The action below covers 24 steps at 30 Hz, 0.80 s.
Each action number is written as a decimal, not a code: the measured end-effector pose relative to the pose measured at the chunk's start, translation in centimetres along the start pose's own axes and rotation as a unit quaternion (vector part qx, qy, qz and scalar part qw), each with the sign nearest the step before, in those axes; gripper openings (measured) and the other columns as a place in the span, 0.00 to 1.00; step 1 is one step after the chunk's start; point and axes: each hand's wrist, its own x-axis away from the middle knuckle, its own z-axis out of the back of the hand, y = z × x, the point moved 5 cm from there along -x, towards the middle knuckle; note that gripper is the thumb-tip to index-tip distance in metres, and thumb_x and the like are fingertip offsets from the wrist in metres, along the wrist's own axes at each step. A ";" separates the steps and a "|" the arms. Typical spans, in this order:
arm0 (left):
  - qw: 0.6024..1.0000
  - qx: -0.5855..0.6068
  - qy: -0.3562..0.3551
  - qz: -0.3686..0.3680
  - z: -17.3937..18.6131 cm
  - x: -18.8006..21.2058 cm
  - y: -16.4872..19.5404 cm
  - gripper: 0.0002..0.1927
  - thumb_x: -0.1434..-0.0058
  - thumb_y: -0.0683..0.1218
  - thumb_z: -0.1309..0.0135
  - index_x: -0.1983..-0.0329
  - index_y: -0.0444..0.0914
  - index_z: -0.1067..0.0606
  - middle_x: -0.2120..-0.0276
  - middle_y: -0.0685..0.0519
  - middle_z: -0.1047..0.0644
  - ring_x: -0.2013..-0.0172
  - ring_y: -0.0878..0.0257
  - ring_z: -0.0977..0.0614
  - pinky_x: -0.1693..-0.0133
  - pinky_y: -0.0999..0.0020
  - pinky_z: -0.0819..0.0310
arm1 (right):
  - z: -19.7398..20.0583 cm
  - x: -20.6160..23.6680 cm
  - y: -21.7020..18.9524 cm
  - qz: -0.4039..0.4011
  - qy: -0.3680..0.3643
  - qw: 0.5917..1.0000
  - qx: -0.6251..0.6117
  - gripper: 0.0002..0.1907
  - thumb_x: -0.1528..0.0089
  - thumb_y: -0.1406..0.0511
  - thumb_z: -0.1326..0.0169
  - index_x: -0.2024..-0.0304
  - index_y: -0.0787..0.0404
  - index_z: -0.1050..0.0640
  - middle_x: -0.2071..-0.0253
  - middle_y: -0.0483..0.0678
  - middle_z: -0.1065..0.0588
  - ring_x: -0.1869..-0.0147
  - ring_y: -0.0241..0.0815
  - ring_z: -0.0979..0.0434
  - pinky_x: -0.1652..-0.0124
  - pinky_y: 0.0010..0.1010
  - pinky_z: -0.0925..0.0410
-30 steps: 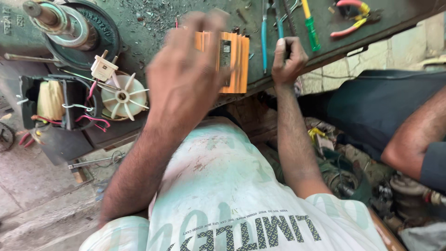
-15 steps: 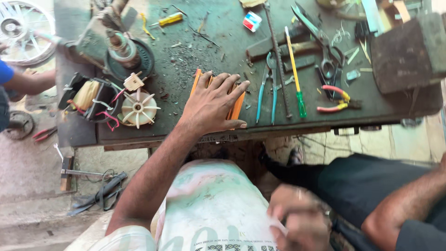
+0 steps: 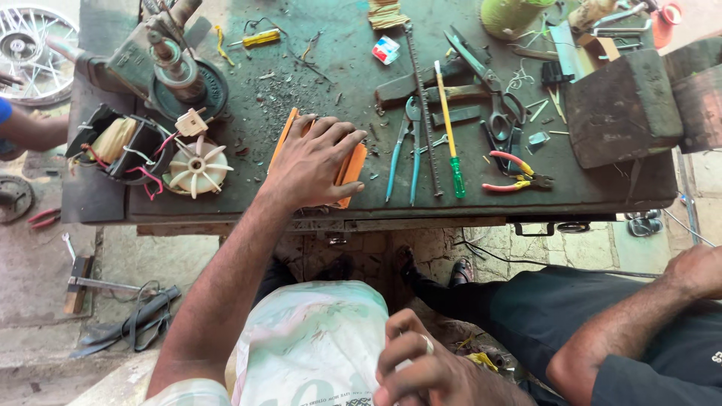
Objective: The person uses pliers and a screwdriver to remove and adjust copper windings inside an orange motor housing. They repeatedly scrape and pull at the internal coils while holding the housing on a workbench.
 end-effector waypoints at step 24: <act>0.999 0.041 -0.028 -0.010 2.5 2.2 -4.6 0.49 0.49 0.69 0.38 0.30 0.40 0.36 0.38 0.46 0.31 0.34 0.49 0.37 0.34 0.38 0.56 | -10.4 -14.0 1.1 0.179 0.229 0.947 0.134 0.21 0.40 0.71 0.48 0.45 0.51 0.33 0.43 0.49 0.38 0.54 0.48 0.24 0.56 0.52 0.36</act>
